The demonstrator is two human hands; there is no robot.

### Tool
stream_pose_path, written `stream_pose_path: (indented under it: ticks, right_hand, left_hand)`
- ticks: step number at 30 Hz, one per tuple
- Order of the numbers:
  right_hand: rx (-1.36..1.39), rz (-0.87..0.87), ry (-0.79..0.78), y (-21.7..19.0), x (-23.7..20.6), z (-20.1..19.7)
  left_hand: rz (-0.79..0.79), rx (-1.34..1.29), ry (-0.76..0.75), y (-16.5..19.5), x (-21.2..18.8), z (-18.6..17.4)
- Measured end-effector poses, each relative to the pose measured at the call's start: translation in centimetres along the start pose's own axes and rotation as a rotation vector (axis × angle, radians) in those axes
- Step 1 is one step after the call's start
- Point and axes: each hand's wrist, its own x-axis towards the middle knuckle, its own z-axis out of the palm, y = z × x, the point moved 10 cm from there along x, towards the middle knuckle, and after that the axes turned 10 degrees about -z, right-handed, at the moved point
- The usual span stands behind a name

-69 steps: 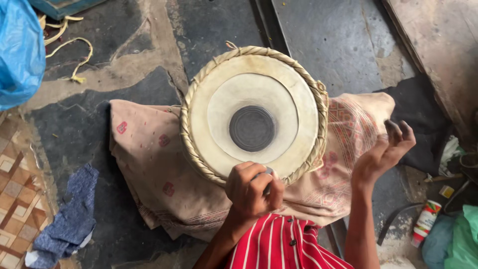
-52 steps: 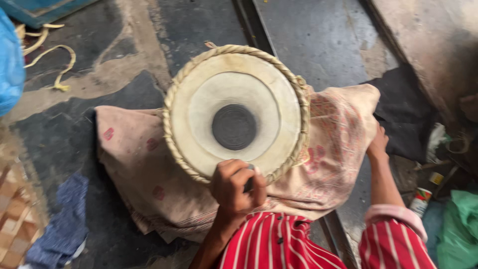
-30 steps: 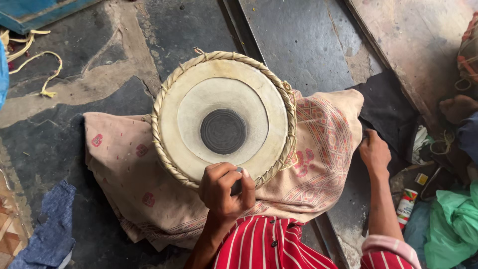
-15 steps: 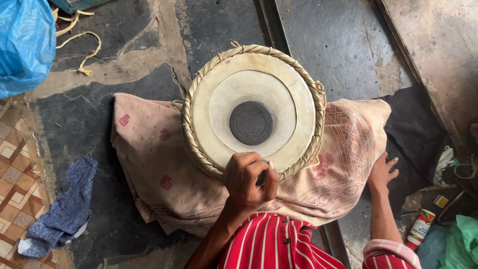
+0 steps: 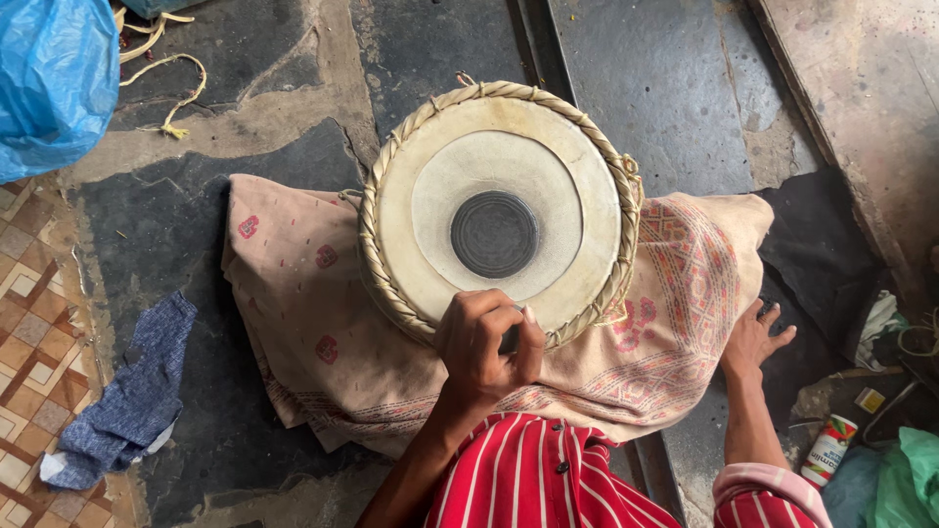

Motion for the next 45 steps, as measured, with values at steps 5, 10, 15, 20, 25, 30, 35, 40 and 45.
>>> stream_pose_path:
  ticks: [5, 10, 15, 20, 25, 30, 35, 40, 45]
  right_hand:
    - [-0.076, -0.007, 0.024, -0.2, -0.3, -0.2]
    - [-0.038, 0.049, 0.044, -0.1, -0.6, 0.1]
    - [0.131, 0.125, 0.01, 1.2, -1.0, 0.9]
    - [0.141, 0.069, 0.033, 1.6, -0.7, -0.3]
    - [0.093, 0.044, 0.015, 0.7, -1.1, -0.8]
    - [0.232, 0.246, 0.153, 3.1, -2.8, -1.5]
    - [0.675, 0.502, 0.671, 6.0, -4.9, -3.0]
    - [1.773, 0.51, 1.03, 5.9, -3.7, -2.1]
    - [2.303, 0.067, 0.672, -5.4, -2.9, -7.6]
  left_hand:
    - [0.02, 0.0, 0.033, 0.1, 0.2, -0.1]
    - [0.022, 0.003, 0.026, 0.0, 0.3, -0.1]
    - [0.019, -0.005, 0.022, 0.0, 0.2, 0.0]
    - [0.027, 0.005, 0.026, 0.2, 0.4, 0.0]
    - [0.028, 0.009, 0.033, 0.1, 0.3, -0.2]
    - [0.048, -0.022, 0.001, 0.0, 0.2, -0.1]
    - [0.042, -0.047, 0.023, 0.0, 0.4, -0.4]
    - [0.031, -0.028, 0.012, -0.1, 0.3, -0.7]
    - [0.031, -0.019, 0.017, 0.0, 0.3, -0.8]
